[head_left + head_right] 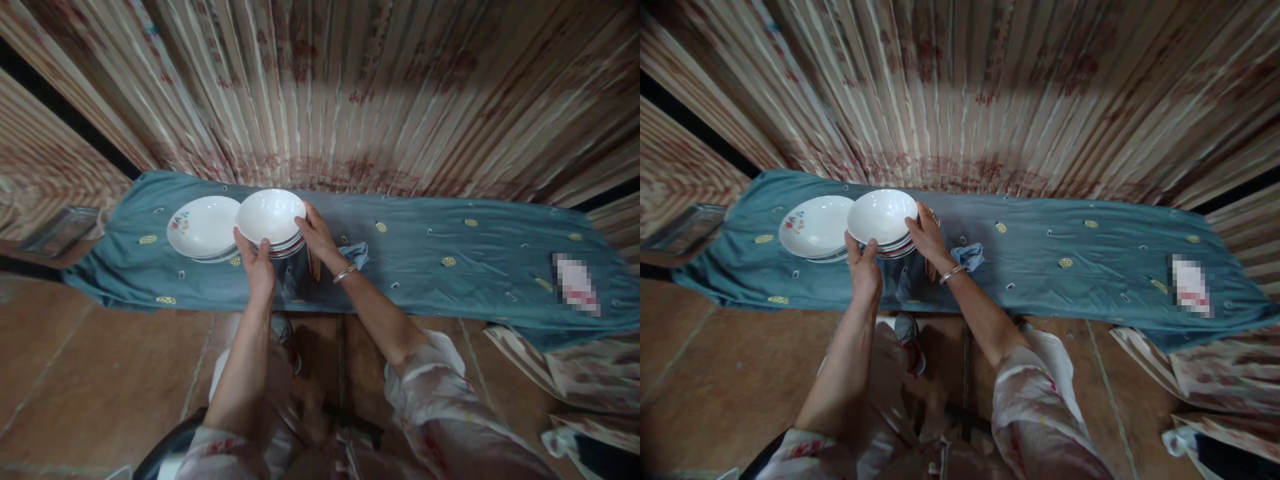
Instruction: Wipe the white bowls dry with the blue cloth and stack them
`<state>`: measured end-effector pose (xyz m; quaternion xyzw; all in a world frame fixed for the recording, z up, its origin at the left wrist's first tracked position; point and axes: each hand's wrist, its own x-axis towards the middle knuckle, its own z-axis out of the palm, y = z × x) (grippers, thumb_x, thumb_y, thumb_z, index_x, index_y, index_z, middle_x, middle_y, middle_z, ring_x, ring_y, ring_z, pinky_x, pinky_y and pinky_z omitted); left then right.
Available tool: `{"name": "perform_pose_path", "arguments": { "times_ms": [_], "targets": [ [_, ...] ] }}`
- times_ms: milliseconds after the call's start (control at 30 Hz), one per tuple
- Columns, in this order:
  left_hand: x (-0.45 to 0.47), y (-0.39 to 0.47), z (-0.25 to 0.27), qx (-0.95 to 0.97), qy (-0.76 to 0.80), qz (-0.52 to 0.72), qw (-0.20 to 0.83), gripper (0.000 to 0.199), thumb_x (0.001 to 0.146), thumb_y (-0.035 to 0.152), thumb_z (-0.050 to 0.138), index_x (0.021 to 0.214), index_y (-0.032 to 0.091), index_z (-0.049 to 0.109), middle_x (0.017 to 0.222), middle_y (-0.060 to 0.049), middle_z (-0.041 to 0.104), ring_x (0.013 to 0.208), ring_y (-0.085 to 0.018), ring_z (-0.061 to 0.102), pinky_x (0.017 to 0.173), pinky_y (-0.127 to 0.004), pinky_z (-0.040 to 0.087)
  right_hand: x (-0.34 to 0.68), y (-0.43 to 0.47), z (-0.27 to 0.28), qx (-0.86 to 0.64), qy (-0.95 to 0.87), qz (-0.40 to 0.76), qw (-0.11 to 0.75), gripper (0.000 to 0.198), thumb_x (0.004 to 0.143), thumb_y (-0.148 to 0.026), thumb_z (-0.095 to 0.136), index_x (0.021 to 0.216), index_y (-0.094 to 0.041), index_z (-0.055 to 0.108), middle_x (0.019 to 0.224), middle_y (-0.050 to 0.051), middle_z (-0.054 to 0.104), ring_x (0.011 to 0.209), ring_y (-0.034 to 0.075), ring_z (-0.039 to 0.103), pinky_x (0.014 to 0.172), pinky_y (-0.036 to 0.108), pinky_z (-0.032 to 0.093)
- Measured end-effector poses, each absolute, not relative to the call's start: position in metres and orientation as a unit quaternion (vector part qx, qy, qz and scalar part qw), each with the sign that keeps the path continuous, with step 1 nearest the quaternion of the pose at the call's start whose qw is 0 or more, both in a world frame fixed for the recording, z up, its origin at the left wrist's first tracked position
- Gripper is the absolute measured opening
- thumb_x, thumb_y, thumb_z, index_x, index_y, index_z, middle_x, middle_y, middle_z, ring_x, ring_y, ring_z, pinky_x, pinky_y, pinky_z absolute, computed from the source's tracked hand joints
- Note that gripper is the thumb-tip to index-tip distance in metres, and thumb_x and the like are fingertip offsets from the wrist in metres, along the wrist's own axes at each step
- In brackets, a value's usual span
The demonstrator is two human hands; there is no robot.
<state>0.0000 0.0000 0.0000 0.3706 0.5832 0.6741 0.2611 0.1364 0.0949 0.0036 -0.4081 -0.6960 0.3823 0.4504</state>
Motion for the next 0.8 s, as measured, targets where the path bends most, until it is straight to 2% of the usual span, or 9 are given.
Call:
{"name": "perform_pose_path", "arguments": {
  "times_ms": [133,333,400,467,567,733,800],
  "targets": [
    [0.005,-0.010,0.015,0.428,0.611,0.648,0.156,0.089,0.088,0.058,0.066,0.163,0.025,0.031,0.177,-0.006,0.009,0.164,-0.026,-0.001,0.132,-0.041,-0.003,0.141,0.091,0.017,-0.404,-0.687,0.390,0.461,0.061,0.096,-0.059,0.052,0.145,-0.022,0.050,0.151,0.007,0.058,0.141,0.028,0.051,0.125,0.046,0.037],
    [0.039,-0.023,0.045,0.513,0.571,0.628,0.131,0.094,0.090,0.066,0.060,0.164,0.020,0.025,0.176,-0.013,0.015,0.164,-0.027,0.005,0.131,-0.044,0.001,0.175,0.076,0.048,-0.389,-0.656,0.370,0.530,0.058,0.098,-0.055,0.048,0.148,-0.024,0.049,0.150,0.004,0.060,0.143,0.027,0.049,0.126,0.050,0.035],
    [0.058,-0.025,0.051,0.521,0.529,0.646,0.177,0.100,0.088,0.066,0.063,0.165,0.018,0.021,0.174,-0.016,0.019,0.162,-0.029,0.016,0.131,-0.043,0.014,0.196,0.066,0.054,-0.394,-0.640,0.362,0.551,0.059,0.097,-0.054,0.049,0.147,-0.023,0.051,0.149,0.004,0.061,0.145,0.026,0.048,0.127,0.049,0.034],
    [0.077,-0.026,0.053,0.520,0.483,0.652,0.266,0.103,0.088,0.063,0.066,0.167,0.022,0.015,0.172,-0.015,0.026,0.157,-0.030,0.031,0.127,-0.043,0.026,0.218,0.056,0.055,-0.406,-0.621,0.354,0.569,0.060,0.095,-0.054,0.051,0.146,-0.023,0.053,0.150,0.004,0.060,0.145,0.026,0.047,0.127,0.048,0.032],
    [0.105,-0.026,0.050,0.486,0.423,0.669,0.370,0.106,0.086,0.058,0.072,0.167,0.025,0.012,0.166,-0.014,0.040,0.153,-0.029,0.040,0.124,-0.041,0.034,0.247,0.043,0.049,-0.428,-0.591,0.349,0.588,0.060,0.091,-0.054,0.054,0.142,-0.023,0.058,0.150,0.005,0.060,0.143,0.026,0.049,0.126,0.047,0.034],
    [0.135,-0.021,0.041,0.361,0.398,0.669,0.514,0.101,0.083,0.040,0.080,0.164,0.040,0.020,0.165,-0.004,0.043,0.142,-0.027,0.055,0.110,-0.042,0.053,0.275,0.033,0.032,-0.452,-0.546,0.364,0.604,0.061,0.086,-0.057,0.061,0.137,-0.023,0.062,0.142,0.006,0.066,0.138,0.027,0.055,0.123,0.049,0.037],
    [0.141,-0.018,0.039,0.305,0.400,0.657,0.562,0.101,0.083,0.033,0.078,0.163,0.045,0.018,0.159,-0.002,0.050,0.132,-0.026,0.064,0.102,-0.042,0.059,0.281,0.032,0.024,-0.458,-0.538,0.372,0.602,0.064,0.086,-0.059,0.062,0.138,-0.022,0.062,0.143,0.007,0.065,0.137,0.026,0.056,0.123,0.047,0.038]
  ]
}}
